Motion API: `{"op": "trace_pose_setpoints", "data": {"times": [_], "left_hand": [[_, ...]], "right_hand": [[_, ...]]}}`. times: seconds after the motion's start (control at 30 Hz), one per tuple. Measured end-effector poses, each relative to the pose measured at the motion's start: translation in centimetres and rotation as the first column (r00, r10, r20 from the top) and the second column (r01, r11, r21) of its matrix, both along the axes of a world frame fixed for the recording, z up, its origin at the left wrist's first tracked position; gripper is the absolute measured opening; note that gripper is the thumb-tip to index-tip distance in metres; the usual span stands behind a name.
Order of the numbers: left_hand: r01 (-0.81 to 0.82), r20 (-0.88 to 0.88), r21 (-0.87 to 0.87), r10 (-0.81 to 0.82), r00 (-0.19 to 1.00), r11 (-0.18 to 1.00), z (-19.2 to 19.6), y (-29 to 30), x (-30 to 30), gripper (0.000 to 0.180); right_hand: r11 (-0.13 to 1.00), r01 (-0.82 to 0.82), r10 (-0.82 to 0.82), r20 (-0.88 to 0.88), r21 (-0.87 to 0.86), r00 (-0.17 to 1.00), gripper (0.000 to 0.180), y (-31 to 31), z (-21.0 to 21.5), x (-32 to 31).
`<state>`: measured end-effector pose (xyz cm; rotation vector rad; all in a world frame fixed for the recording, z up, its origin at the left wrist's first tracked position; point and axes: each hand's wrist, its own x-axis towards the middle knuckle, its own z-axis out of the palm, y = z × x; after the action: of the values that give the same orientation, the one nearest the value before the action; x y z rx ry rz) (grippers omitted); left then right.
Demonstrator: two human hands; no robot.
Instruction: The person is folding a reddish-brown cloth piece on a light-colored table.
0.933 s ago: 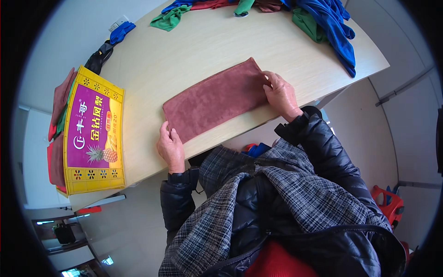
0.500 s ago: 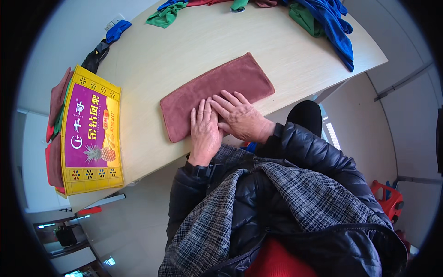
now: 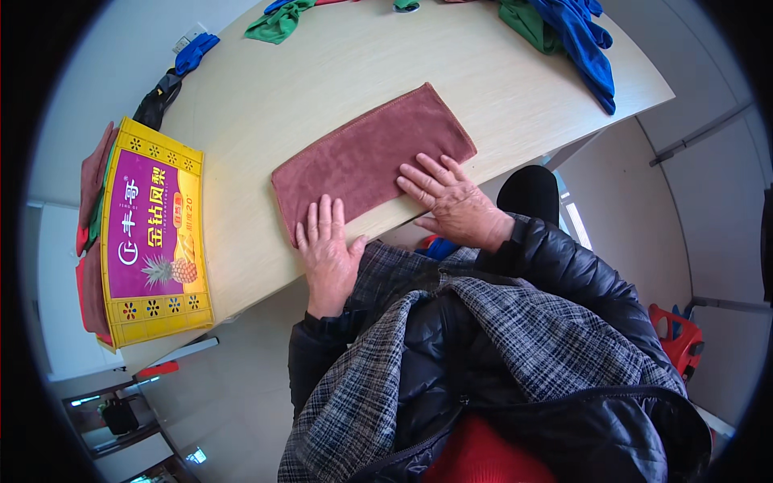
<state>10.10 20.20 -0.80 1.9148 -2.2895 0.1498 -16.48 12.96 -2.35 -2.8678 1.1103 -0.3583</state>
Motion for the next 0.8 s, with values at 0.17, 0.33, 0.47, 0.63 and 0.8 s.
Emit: {"op": "trace_pose_setpoints", "data": {"times": [0.17, 0.33, 0.47, 0.63, 0.8], "left_hand": [[-0.085, -0.037, 0.006, 0.085, 0.996, 0.996, -0.2, 1.1, 1.8, 0.068], [-0.25, 0.024, 0.047, 0.249, 0.968, 0.967, 1.4, 0.8, 2.4, 0.061], [-0.115, -0.031, -0.034, 0.114, 0.993, 0.993, 3.4, -3.3, -0.3, 0.058], [0.096, -0.17, -0.122, -0.117, 0.979, 0.988, -0.2, -8.9, -2.8, 0.059], [-0.003, -0.043, -0.025, 0.002, 0.999, 1.0, -1.7, -8.5, -2.5, 0.064]], "right_hand": [[0.995, 0.095, -0.095, 0.018, 0.012, 0.995, 0.078, 0.1, 0.5, -2.0], [0.946, 0.207, -0.192, -0.081, 0.25, 0.978, 0.069, -1.9, 5.7, -2.7], [0.976, 0.196, -0.206, 0.104, 0.098, 0.973, 0.062, -4.3, 4.8, 0.1], [0.969, 0.246, -0.245, 0.181, 0.018, 0.952, 0.06, -6.5, 1.2, 4.1], [0.965, 0.258, -0.252, 0.109, -0.054, 0.962, 0.062, -6.8, -0.1, 2.9]]}}
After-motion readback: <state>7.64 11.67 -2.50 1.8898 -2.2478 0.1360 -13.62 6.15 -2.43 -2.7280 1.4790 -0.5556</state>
